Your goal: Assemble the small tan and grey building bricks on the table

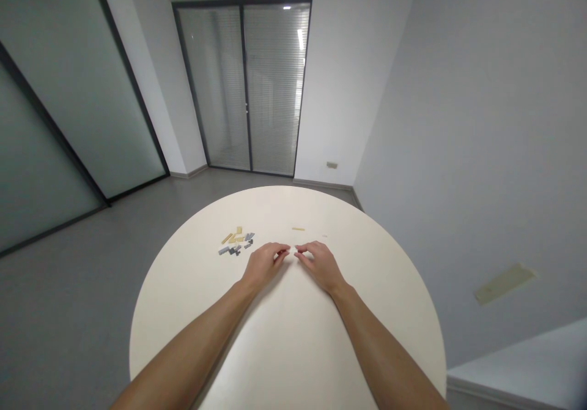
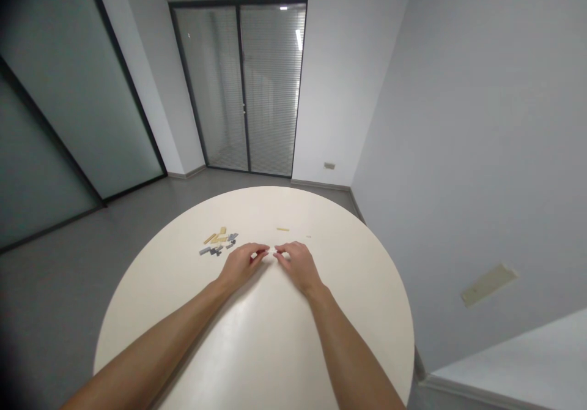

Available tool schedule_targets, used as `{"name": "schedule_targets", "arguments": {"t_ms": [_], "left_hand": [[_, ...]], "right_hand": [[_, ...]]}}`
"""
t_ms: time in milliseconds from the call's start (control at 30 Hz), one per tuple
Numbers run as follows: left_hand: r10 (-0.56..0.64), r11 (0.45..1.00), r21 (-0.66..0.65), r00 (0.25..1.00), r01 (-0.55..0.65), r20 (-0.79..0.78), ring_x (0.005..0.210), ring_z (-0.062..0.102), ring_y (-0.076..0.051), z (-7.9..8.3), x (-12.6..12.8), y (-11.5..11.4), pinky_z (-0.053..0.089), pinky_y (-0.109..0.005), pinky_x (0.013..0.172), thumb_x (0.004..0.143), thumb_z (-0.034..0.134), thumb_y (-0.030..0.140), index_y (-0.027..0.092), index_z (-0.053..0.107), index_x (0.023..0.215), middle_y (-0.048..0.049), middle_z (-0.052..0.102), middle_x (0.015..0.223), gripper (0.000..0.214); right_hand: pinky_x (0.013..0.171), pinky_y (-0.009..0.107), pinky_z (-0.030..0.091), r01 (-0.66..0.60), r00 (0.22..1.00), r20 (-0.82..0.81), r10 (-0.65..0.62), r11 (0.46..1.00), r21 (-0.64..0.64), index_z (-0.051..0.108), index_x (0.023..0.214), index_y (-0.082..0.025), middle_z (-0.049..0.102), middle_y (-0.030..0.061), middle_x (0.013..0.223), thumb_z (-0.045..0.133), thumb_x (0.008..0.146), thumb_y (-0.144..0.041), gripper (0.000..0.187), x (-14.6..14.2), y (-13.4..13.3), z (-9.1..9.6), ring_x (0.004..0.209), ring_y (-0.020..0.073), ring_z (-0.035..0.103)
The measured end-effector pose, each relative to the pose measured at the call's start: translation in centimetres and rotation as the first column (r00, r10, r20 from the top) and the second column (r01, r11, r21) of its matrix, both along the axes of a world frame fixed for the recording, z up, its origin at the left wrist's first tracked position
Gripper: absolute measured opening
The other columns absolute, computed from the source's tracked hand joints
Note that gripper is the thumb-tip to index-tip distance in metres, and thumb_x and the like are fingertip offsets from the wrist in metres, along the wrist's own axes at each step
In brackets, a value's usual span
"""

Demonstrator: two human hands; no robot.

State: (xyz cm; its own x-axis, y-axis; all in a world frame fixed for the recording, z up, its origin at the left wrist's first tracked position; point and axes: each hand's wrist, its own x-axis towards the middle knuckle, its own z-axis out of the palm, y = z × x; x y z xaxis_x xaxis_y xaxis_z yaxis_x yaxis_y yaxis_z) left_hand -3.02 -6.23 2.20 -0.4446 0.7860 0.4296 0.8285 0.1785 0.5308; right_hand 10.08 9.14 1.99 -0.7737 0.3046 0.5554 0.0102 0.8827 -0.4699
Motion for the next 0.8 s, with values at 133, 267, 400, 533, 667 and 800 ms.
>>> {"name": "schedule_targets", "arguments": {"t_ms": [133,267,400,533,667,800], "left_hand": [[0.001,1.0,-0.005,1.0,-0.001,-0.01,0.098,0.066,-0.02,-0.08,-0.03,0.03,0.05,-0.032,0.088,0.096,0.048,0.035,0.025,0.07,0.11,-0.0023,0.073,0.108,0.028],[-0.003,1.0,-0.018,1.0,0.003,0.011,0.099,0.066,-0.02,0.05,0.01,0.06,0.049,-0.031,0.089,0.096,0.047,0.032,0.025,0.071,0.11,-0.0025,0.074,0.107,0.028],[-0.005,0.999,-0.036,1.0,0.006,0.026,0.099,0.065,-0.02,0.21,0.12,0.04,0.049,-0.031,0.089,0.097,0.045,0.032,0.025,0.071,0.109,-0.0025,0.074,0.105,0.03],[-0.012,1.0,-0.028,1.0,0.013,0.028,0.097,0.066,-0.019,0.27,0.21,0.02,0.049,-0.03,0.086,0.097,0.043,0.031,0.025,0.071,0.107,-0.002,0.075,0.101,0.03],[-0.011,1.0,-0.024,0.999,0.012,0.03,0.093,0.067,-0.019,0.31,0.25,0.03,0.049,-0.028,0.083,0.097,0.044,0.032,0.026,0.071,0.106,-0.0014,0.075,0.099,0.029],[0.0,1.0,-0.022,0.999,0.001,0.034,0.093,0.067,-0.018,0.31,0.28,0.04,0.048,-0.028,0.082,0.096,0.046,0.031,0.026,0.071,0.105,-0.0005,0.075,0.1,0.027]], "right_hand": [[0.091,0.039,0.046,-0.003,1.0,-0.003,0.003,1.0,0.002,0.071,0.099,-0.025,0.074,0.0037,0.1,0.061,0.093,-0.031,0.013,-0.02,0.11,-0.08,0.095,0.0208,0.066],[0.091,0.039,0.046,-0.025,1.0,0.008,0.025,1.0,0.013,0.072,0.099,-0.027,0.075,0.0033,0.099,0.058,0.095,-0.035,0.017,0.01,-0.07,0.17,0.095,0.0208,0.065],[0.091,0.037,0.046,-0.041,0.999,0.008,0.041,0.999,0.01,0.071,0.103,-0.026,0.074,0.0031,0.101,0.054,0.097,-0.033,0.019,0.01,-0.28,0.37,0.096,0.0199,0.065],[0.092,0.037,0.045,-0.052,0.999,0.015,0.052,0.999,-0.001,0.069,0.106,-0.025,0.073,0.0041,0.104,0.05,0.099,-0.03,0.021,-0.05,-0.31,0.3,0.098,0.0198,0.064],[0.092,0.036,0.044,-0.05,0.999,0.016,0.05,0.999,-0.02,0.068,0.104,-0.025,0.073,0.0034,0.104,0.049,0.099,-0.028,0.02,-0.19,-0.32,0.18,0.099,0.0192,0.064],[0.091,0.036,0.044,-0.049,0.998,0.033,0.05,0.998,-0.029,0.067,0.102,-0.024,0.072,0.0033,0.102,0.047,0.1,-0.028,0.02,-0.28,-0.32,0.13,0.097,0.0193,0.063]]}}
